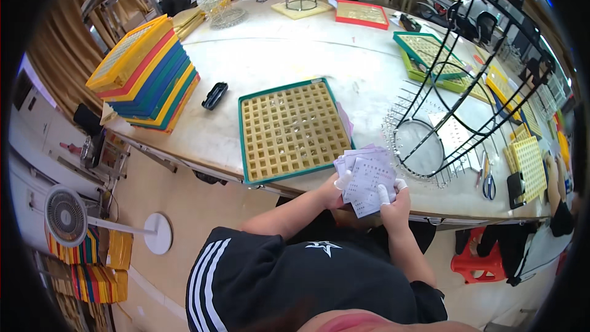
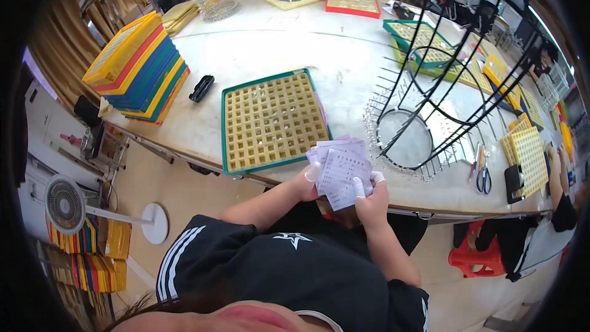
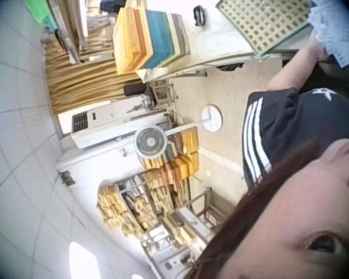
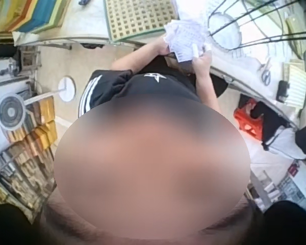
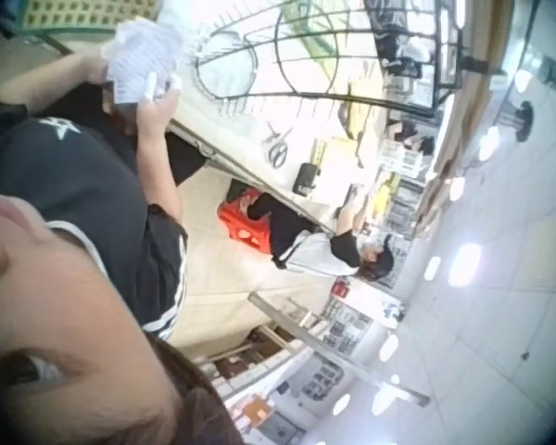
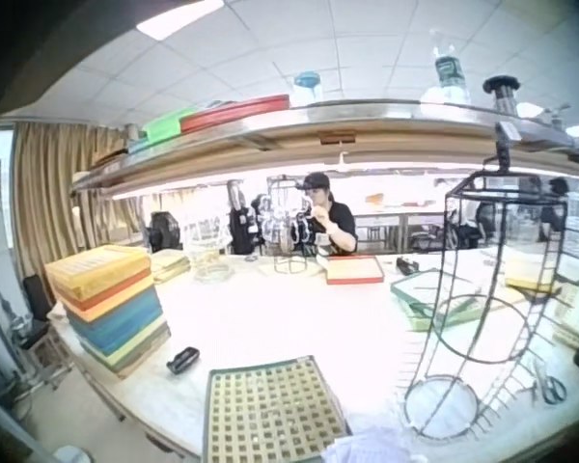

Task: The person puts finger cots onto their fingers and sorts through a stack of paper forms by hand, flipping through and aligning the slips on the workbench.

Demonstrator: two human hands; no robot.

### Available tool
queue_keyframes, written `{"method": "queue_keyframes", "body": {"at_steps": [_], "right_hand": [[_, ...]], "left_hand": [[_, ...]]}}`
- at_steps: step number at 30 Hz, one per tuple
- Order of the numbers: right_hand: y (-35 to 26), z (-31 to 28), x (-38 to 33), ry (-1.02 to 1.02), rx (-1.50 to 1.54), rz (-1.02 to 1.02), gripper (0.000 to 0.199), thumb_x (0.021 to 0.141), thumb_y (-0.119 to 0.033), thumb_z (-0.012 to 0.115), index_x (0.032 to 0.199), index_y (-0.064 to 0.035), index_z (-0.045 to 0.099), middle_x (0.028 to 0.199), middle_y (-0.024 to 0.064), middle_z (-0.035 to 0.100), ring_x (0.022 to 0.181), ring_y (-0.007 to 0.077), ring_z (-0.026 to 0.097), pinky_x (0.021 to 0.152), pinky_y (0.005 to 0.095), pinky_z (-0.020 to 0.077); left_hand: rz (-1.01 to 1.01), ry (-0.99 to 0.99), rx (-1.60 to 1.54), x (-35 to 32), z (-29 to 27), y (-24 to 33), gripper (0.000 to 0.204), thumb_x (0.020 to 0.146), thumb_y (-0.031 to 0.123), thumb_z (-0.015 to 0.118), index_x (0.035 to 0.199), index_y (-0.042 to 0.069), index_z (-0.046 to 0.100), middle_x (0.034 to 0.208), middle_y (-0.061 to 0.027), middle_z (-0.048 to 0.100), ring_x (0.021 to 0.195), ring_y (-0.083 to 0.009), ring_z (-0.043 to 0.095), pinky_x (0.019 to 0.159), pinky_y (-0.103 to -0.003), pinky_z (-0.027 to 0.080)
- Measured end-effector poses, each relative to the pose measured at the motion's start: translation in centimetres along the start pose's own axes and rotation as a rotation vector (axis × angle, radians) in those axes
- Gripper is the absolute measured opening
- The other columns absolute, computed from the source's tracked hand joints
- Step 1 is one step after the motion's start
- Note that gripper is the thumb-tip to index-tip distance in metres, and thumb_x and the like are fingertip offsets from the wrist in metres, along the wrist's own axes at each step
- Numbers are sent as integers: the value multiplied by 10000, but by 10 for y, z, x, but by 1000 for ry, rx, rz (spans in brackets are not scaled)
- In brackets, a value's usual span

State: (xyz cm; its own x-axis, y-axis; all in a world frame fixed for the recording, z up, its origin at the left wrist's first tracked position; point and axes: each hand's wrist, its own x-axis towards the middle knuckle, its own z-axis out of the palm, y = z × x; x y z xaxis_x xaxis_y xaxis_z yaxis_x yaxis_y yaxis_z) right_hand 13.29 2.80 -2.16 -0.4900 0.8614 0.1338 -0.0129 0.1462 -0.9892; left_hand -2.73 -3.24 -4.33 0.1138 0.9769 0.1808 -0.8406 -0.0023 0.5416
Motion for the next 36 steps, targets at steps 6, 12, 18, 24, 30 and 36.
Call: {"method": "queue_keyframes", "body": {"at_steps": [6,12,18,24,30,36], "right_hand": [[-14,-4,6,-6,-267,-90,284,808,-147,616,994,19,481,803,101,592,729,131,566,629,278,456],[-109,-24,-6,-129,-598,-724,378,680,-87,639,1018,-19,482,754,93,522,623,208,486,618,312,433],[-216,22,-38,-536,1006,-559,319,788,-169,656,985,-42,439,952,104,458,654,207,534,690,416,532],[-215,-18,-74,-569,1795,-1146,209,641,162,607,555,-2,511,586,30,487,545,122,551,517,261,531],[-208,-53,-66,-527,1341,-1172,161,663,95,594,593,-19,505,615,37,480,555,139,530,541,283,513],[-208,-58,-73,-557,900,-1196,117,686,28,581,631,-35,499,644,44,473,566,157,508,565,305,494]], "left_hand": [[-144,258,96,8,-3,-1,438,840,77,506,1251,-17,389,1209,-172,495,1102,-303,501,939,-438,397],[-179,301,-30,14,7,4,445,841,86,479,1256,-34,372,1230,-199,470,1102,-349,492,948,-462,386],[-148,203,-108,1,-1,6,508,810,103,515,1272,-33,353,1249,-213,448,1128,-359,466,968,-473,364],[-259,276,-98,17,14,13,490,806,84,507,1263,-28,369,1228,-203,473,1114,-362,483,954,-462,385],[-275,323,-60,16,7,15,480,798,85,505,1252,-24,390,1213,-198,488,1098,-347,500,918,-469,412],[-262,354,-13,6,12,13,489,803,94,498,1262,-25,379,1226,-199,477,1107,-355,493,931,-470,407]]}}
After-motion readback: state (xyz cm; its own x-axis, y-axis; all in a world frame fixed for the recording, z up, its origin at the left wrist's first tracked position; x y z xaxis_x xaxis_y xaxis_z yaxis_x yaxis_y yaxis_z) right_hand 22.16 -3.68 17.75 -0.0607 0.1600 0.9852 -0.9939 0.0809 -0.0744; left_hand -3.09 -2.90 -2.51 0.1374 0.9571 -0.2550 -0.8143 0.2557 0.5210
